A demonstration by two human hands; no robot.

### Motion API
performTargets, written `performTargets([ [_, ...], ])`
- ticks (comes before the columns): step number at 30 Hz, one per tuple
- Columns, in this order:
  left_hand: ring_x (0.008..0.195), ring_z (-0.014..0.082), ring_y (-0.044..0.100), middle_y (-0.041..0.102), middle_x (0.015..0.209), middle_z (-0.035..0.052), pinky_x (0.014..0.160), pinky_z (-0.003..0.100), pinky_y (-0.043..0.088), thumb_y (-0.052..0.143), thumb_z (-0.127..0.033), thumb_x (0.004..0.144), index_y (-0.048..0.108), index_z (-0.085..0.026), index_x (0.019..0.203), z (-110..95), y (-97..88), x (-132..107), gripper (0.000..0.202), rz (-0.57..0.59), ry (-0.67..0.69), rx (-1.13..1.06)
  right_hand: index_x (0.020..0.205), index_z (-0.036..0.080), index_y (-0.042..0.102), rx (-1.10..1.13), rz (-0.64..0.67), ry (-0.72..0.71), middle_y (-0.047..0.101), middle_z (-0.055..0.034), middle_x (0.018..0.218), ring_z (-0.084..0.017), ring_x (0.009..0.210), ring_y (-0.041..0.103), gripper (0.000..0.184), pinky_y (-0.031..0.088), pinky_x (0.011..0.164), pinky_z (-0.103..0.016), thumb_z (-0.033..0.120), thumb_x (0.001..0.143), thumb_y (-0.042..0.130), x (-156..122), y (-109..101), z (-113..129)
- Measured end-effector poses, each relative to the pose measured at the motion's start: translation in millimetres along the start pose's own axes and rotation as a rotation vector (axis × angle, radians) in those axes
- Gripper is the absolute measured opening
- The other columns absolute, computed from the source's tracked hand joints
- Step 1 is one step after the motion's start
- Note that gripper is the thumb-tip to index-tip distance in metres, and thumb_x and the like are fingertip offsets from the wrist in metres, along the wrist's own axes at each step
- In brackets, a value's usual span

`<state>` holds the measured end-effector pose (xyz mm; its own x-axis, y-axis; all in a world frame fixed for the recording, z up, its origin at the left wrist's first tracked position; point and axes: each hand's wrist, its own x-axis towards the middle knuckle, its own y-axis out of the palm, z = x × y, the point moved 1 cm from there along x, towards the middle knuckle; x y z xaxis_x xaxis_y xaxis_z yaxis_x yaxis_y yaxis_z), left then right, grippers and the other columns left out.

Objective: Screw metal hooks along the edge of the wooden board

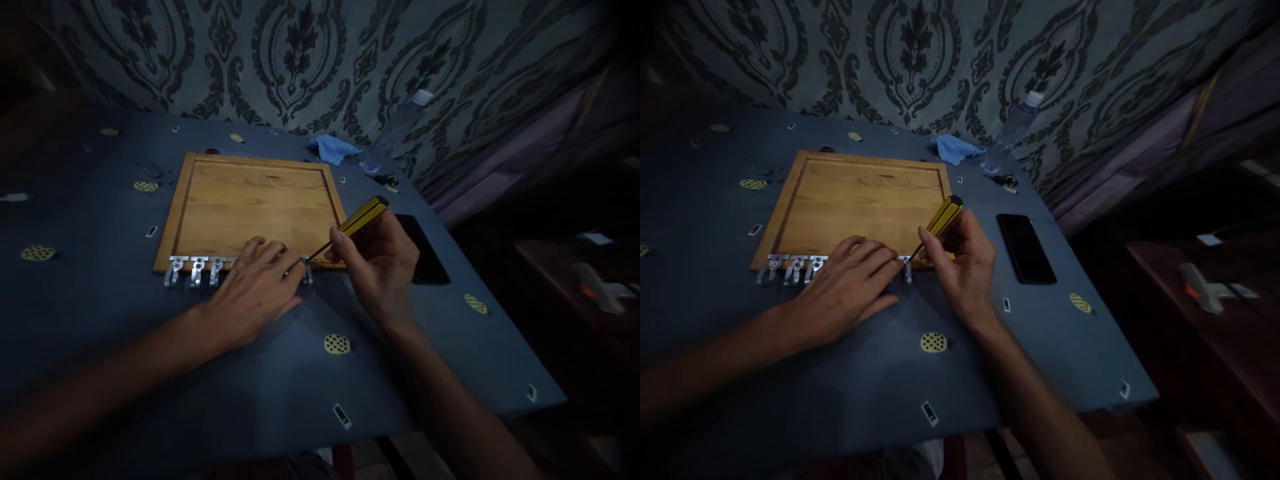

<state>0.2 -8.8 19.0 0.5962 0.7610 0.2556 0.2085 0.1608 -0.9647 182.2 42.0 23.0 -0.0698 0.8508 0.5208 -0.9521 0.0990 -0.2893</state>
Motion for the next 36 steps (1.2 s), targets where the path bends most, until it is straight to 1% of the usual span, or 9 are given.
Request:
performTargets([
  [3, 0.126, 0.0286, 0.057, 0.068, 0.126, 0.0109, 0.113, 0.048, 0.035, 0.069, -0.033, 0.096, 0.062, -0.011, 0.124, 1, 2.8, -8, 0.036, -0.032, 0.070, 0.022, 0.082, 0.025, 0.053, -0.007, -0.001, 0.008, 0.060, 0.0046, 0.072, -0.013, 0.055, 0.063, 0.029, 0.053, 0.050, -0.029, 0.035, 0.085, 0.080, 1, -1, 1],
  [6, 0.133, 0.0294, 0.055, 0.067, 0.135, 0.0120, 0.115, 0.049, 0.035, 0.067, -0.036, 0.097, 0.060, -0.011, 0.130, 3, 7.9, -11, 0.042, -0.035, 0.069, 0.037, 0.082, 0.025, 0.053, -0.014, 0.002, 0.023, 0.059, 0.0053, 0.072, -0.013, 0.056, 0.063, 0.030, 0.054, 0.050, -0.029, 0.037, 0.084, 0.081, 1, -1, 2],
  [10, 0.135, 0.0298, 0.055, 0.065, 0.140, 0.0106, 0.116, 0.050, 0.037, 0.066, -0.037, 0.098, 0.060, -0.013, 0.133, 4, 12.0, -9, 0.043, -0.029, 0.062, 0.045, 0.083, 0.025, 0.053, -0.002, 0.000, 0.036, 0.060, 0.0048, 0.073, -0.013, 0.056, 0.063, 0.031, 0.055, 0.051, -0.029, 0.040, 0.084, 0.080, 2, -2, 3],
  [18, 0.132, 0.0279, 0.058, 0.068, 0.136, 0.0089, 0.116, 0.049, 0.037, 0.068, -0.035, 0.097, 0.062, -0.016, 0.130, 4, 12.3, -7, 0.039, -0.039, 0.055, 0.025, 0.084, 0.025, 0.055, -0.023, -0.011, 0.033, 0.059, 0.0042, 0.074, -0.014, 0.058, 0.061, 0.028, 0.053, 0.052, -0.030, 0.038, 0.085, 0.080, 1, -2, 1],
  [23, 0.127, 0.0272, 0.061, 0.069, 0.134, 0.0079, 0.114, 0.049, 0.038, 0.067, -0.032, 0.098, 0.063, -0.017, 0.129, 3, 13.8, -6, 0.035, -0.060, 0.051, 0.023, 0.083, 0.026, 0.055, 0.017, -0.001, 0.042, 0.060, 0.0039, 0.073, -0.014, 0.057, 0.062, 0.033, 0.055, 0.050, -0.030, 0.045, 0.082, 0.082, 2, -1, 3],
  [26, 0.122, 0.0259, 0.063, 0.070, 0.131, 0.0077, 0.112, 0.048, 0.038, 0.062, -0.030, 0.101, 0.064, -0.018, 0.129, 2, 15.5, -6, 0.031, -0.077, 0.051, 0.033, 0.086, 0.026, 0.057, 0.022, -0.004, 0.049, 0.062, 0.0031, 0.076, -0.014, 0.057, 0.063, 0.032, 0.056, 0.051, -0.031, 0.048, 0.083, 0.080, 2, -1, 3],
  [30, 0.117, 0.0255, 0.066, 0.073, 0.124, 0.0079, 0.109, 0.048, 0.039, 0.059, -0.028, 0.102, 0.066, -0.015, 0.124, 1, 16.6, -5, 0.026, -0.106, 0.064, 0.059, 0.084, 0.025, 0.056, 0.011, -0.011, 0.052, 0.061, 0.0035, 0.075, -0.014, 0.056, 0.063, 0.031, 0.055, 0.051, -0.030, 0.045, 0.083, 0.080, 2, -2, 1],
  [36, 0.116, 0.0259, 0.066, 0.073, 0.124, 0.0075, 0.107, 0.050, 0.040, 0.054, -0.026, 0.105, 0.066, -0.014, 0.122, 1, 16.0, -5, 0.025, -0.093, 0.076, 0.058, 0.084, 0.024, 0.056, -0.004, -0.012, 0.039, 0.060, 0.0045, 0.074, -0.012, 0.056, 0.062, 0.029, 0.054, 0.051, -0.029, 0.039, 0.083, 0.081, 2, -2, 2],
])
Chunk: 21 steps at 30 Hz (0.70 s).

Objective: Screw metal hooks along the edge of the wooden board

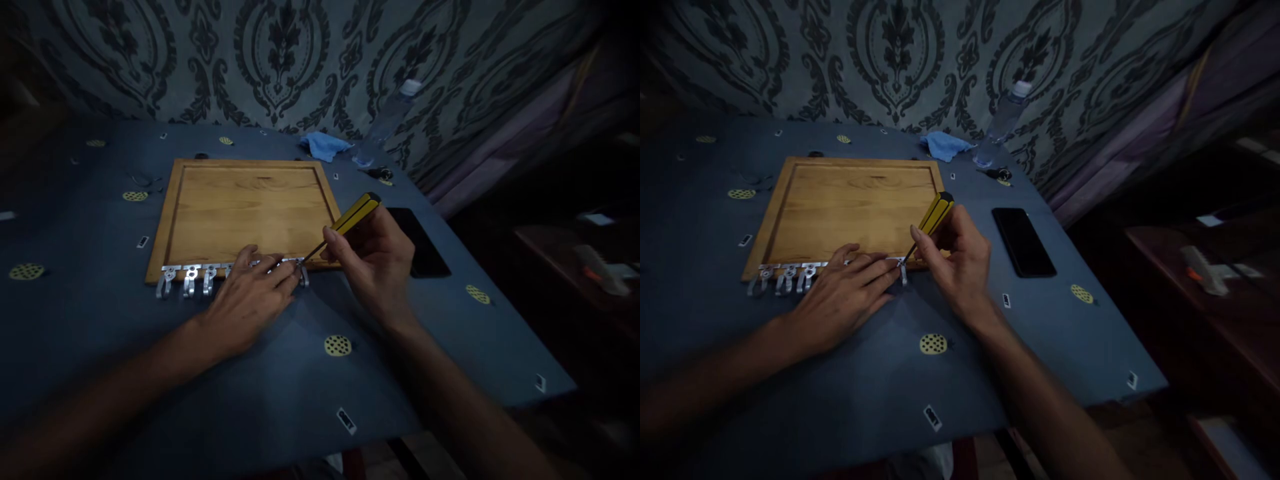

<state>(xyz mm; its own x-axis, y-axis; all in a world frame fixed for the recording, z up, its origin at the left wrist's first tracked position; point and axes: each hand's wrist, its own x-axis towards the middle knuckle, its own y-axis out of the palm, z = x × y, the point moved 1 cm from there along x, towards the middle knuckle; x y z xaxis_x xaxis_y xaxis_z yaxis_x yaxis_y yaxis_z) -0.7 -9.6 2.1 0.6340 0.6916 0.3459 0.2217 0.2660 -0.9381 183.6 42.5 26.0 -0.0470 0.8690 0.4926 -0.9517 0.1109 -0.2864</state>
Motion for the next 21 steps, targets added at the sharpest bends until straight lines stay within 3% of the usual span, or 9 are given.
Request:
performTargets([
  [21, 0.114, 0.0243, 0.067, 0.076, 0.118, 0.0037, 0.111, 0.050, 0.036, 0.051, -0.022, 0.105, 0.067, -0.016, 0.121, 0.9, 3.7, -0.9, 0.023, -0.065, 0.007, 0.006, 0.085, 0.025, 0.056, -0.001, 0.003, 0.005, 0.061, 0.0026, 0.077, -0.014, 0.059, 0.062, 0.032, 0.057, 0.052, -0.030, 0.043, 0.082, 0.082, -1.3, 0.7, -1.8],
])
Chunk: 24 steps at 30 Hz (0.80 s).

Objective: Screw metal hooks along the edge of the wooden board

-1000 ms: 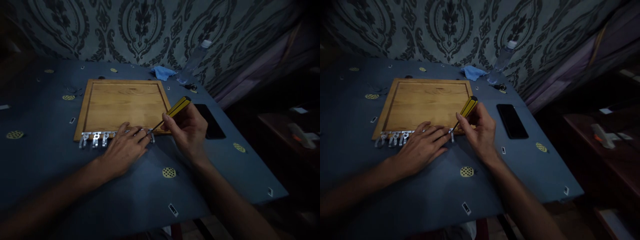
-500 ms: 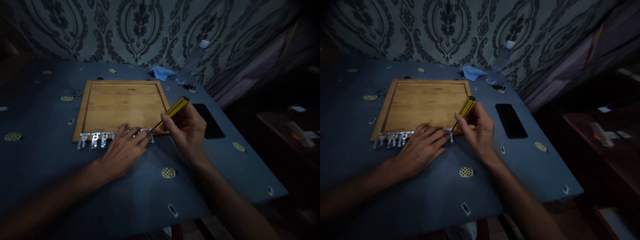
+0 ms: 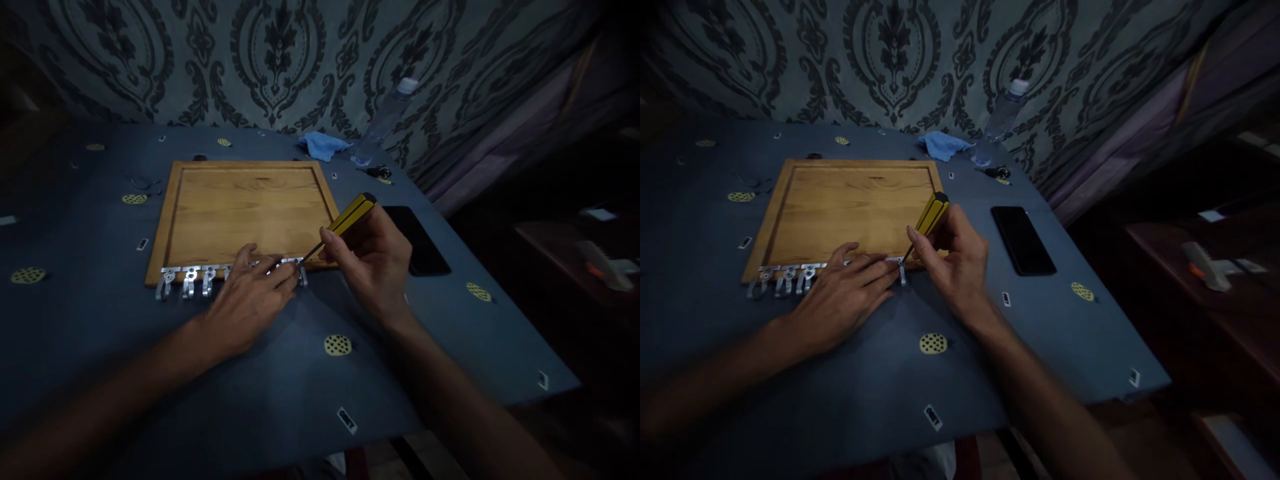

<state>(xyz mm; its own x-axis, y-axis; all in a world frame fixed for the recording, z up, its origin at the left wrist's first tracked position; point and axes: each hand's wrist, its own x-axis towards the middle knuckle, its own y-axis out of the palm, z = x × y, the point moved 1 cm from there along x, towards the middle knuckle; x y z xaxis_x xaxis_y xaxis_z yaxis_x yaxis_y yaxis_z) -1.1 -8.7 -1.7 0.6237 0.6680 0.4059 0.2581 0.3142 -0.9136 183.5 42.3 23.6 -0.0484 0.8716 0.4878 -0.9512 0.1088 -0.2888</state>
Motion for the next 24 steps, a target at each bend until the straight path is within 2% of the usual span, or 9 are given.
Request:
performTargets([
  [5, 0.114, 0.0236, 0.068, 0.075, 0.118, 0.0038, 0.113, 0.051, 0.034, 0.052, -0.022, 0.105, 0.068, -0.018, 0.119, 0, -0.6, 2, 0.022, 0.037, -0.008, -0.018, 0.086, 0.026, 0.058, 0.007, -0.003, -0.009, 0.062, 0.0020, 0.077, -0.015, 0.059, 0.062, 0.032, 0.058, 0.052, -0.032, 0.046, 0.081, 0.082, -2, 1, 1],
  [9, 0.111, 0.0233, 0.069, 0.076, 0.119, 0.0040, 0.112, 0.052, 0.035, 0.051, -0.023, 0.106, 0.068, -0.017, 0.121, 0, -1.1, 2, 0.024, 0.024, -0.011, -0.023, 0.084, 0.026, 0.057, 0.039, -0.042, -0.015, 0.061, 0.0031, 0.074, -0.015, 0.058, 0.063, 0.033, 0.058, 0.053, -0.032, 0.048, 0.081, 0.082, -1, 1, 4],
  [14, 0.113, 0.0237, 0.068, 0.076, 0.119, 0.0050, 0.113, 0.049, 0.035, 0.053, -0.024, 0.105, 0.068, -0.015, 0.120, 0, -2.3, 3, 0.023, 0.011, -0.026, -0.045, 0.081, 0.026, 0.054, 0.055, -0.090, -0.050, 0.061, 0.0044, 0.070, -0.014, 0.055, 0.063, 0.032, 0.056, 0.051, -0.030, 0.043, 0.084, 0.080, 0, -2, 9],
  [18, 0.113, 0.0243, 0.068, 0.076, 0.118, 0.0054, 0.111, 0.050, 0.036, 0.053, -0.024, 0.105, 0.068, -0.014, 0.120, 0, -3.4, 4, 0.023, 0.019, -0.030, -0.072, 0.082, 0.025, 0.054, 0.049, -0.066, -0.036, 0.061, 0.0044, 0.072, -0.013, 0.056, 0.063, 0.031, 0.055, 0.052, -0.030, 0.039, 0.084, 0.081, 0, -3, 12],
  [24, 0.116, 0.0248, 0.067, 0.076, 0.118, 0.0052, 0.111, 0.051, 0.034, 0.048, -0.024, 0.107, 0.067, -0.016, 0.121, 1, -3.5, 4, 0.025, 0.033, -0.022, -0.079, 0.085, 0.027, 0.056, 0.056, -0.039, -0.022, 0.060, 0.0033, 0.074, -0.015, 0.058, 0.063, 0.031, 0.057, 0.054, -0.033, 0.044, 0.083, 0.081, -2, -1, 9],
])
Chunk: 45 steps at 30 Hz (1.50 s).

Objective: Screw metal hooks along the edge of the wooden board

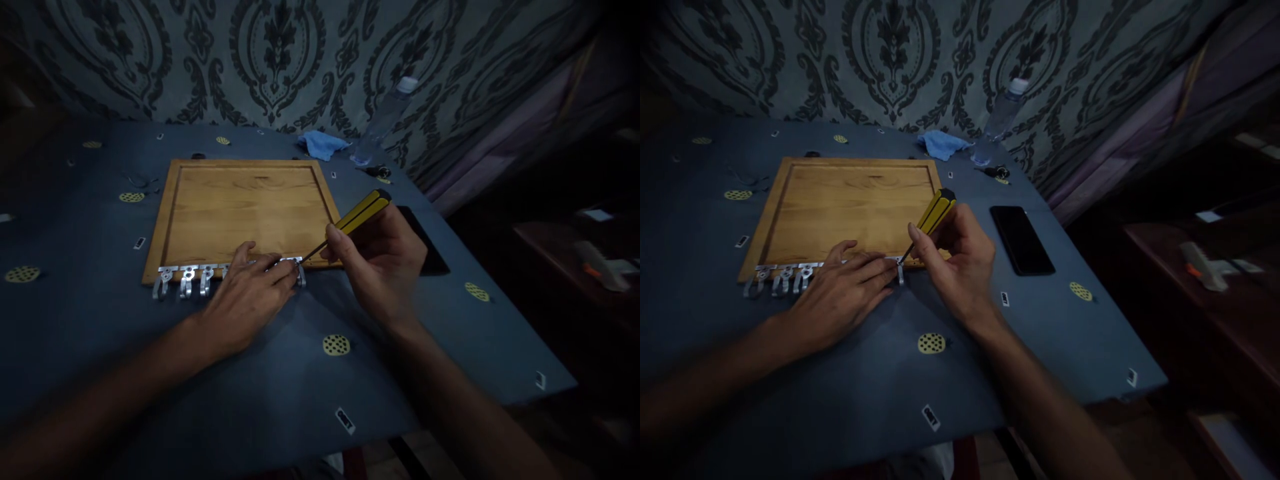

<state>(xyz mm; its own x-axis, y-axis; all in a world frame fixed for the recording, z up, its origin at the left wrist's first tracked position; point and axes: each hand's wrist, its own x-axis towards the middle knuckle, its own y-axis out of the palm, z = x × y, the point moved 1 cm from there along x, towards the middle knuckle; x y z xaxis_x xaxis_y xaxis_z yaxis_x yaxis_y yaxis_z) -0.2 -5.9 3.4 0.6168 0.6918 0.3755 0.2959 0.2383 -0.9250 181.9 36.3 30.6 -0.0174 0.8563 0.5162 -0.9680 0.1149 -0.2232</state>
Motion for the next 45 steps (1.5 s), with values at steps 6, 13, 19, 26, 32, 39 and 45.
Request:
performTargets([
  [6, 0.114, 0.0250, 0.068, 0.076, 0.116, 0.0044, 0.110, 0.051, 0.034, 0.046, -0.024, 0.108, 0.067, -0.014, 0.120, -1, 1.7, -1, 0.026, -0.040, 0.005, 0.006, 0.085, 0.026, 0.056, 0.001, 0.006, 0.002, 0.061, 0.0038, 0.074, -0.014, 0.057, 0.063, 0.028, 0.056, 0.053, -0.031, 0.041, 0.084, 0.080, -1, 1, -3],
  [13, 0.110, 0.0248, 0.069, 0.077, 0.114, 0.0045, 0.109, 0.052, 0.036, 0.047, -0.024, 0.108, 0.068, -0.014, 0.118, 1, 3.2, -1, 0.026, -0.061, 0.015, 0.014, 0.085, 0.025, 0.057, 0.005, 0.006, -0.010, 0.061, 0.0028, 0.077, -0.014, 0.061, 0.064, 0.024, 0.057, 0.055, -0.028, 0.037, 0.087, 0.078, -3, 2, -4],
  [19, 0.115, 0.0243, 0.067, 0.076, 0.120, 0.0062, 0.112, 0.051, 0.034, 0.048, -0.025, 0.107, 0.068, -0.016, 0.122, 0, 4.5, -2, 0.027, -0.041, 0.003, 0.017, 0.100, 0.024, 0.069, 0.035, 0.105, 0.084, 0.067, 0.0031, 0.075, -0.014, 0.061, 0.067, 0.032, 0.060, 0.059, -0.028, 0.045, 0.082, 0.082, 0, -1, 4],
  [26, 0.110, 0.0240, 0.068, 0.076, 0.116, 0.0045, 0.110, 0.049, 0.035, 0.048, -0.025, 0.107, 0.068, -0.014, 0.119, -1, 3.4, -1, 0.026, -0.045, 0.020, 0.034, 0.090, 0.022, 0.071, 0.155, 0.175, 0.106, 0.070, 0.0021, 0.078, -0.012, 0.063, 0.071, 0.025, 0.061, 0.060, -0.024, 0.044, 0.084, 0.081, 3, -4, 5],
  [32, 0.110, 0.0235, 0.067, 0.076, 0.118, 0.0048, 0.112, 0.047, 0.035, 0.048, -0.025, 0.107, 0.068, -0.015, 0.118, -1, 4.3, -2, 0.025, -0.053, 0.018, 0.064, 0.083, 0.022, 0.069, 0.173, 0.083, 0.139, 0.070, 0.0022, 0.074, -0.009, 0.051, 0.063, 0.029, 0.057, 0.048, -0.021, 0.047, 0.079, 0.084, 1, 2, 5],
  [39, 0.108, 0.0231, 0.066, 0.075, 0.114, 0.0041, 0.112, 0.049, 0.032, 0.051, -0.026, 0.106, 0.069, -0.016, 0.114, -1, 4.5, -1, 0.023, -0.027, 0.006, 0.044, 0.090, 0.021, 0.068, 0.218, 0.119, 0.141, 0.068, 0.0038, 0.077, -0.008, 0.050, 0.062, 0.036, 0.055, 0.048, -0.021, 0.050, 0.077, 0.085, 13, 8, 5],
  [45, 0.112, 0.0247, 0.064, 0.075, 0.117, 0.0062, 0.111, 0.051, 0.032, 0.050, -0.024, 0.106, 0.069, -0.016, 0.115, 0, 7.1, -3, 0.023, -0.004, 0.010, 0.029, 0.087, 0.020, 0.065, 0.205, 0.315, 0.187, 0.064, 0.0037, 0.075, -0.010, 0.056, 0.067, 0.040, 0.058, 0.053, -0.022, 0.054, 0.076, 0.084, 30, 10, 9],
])
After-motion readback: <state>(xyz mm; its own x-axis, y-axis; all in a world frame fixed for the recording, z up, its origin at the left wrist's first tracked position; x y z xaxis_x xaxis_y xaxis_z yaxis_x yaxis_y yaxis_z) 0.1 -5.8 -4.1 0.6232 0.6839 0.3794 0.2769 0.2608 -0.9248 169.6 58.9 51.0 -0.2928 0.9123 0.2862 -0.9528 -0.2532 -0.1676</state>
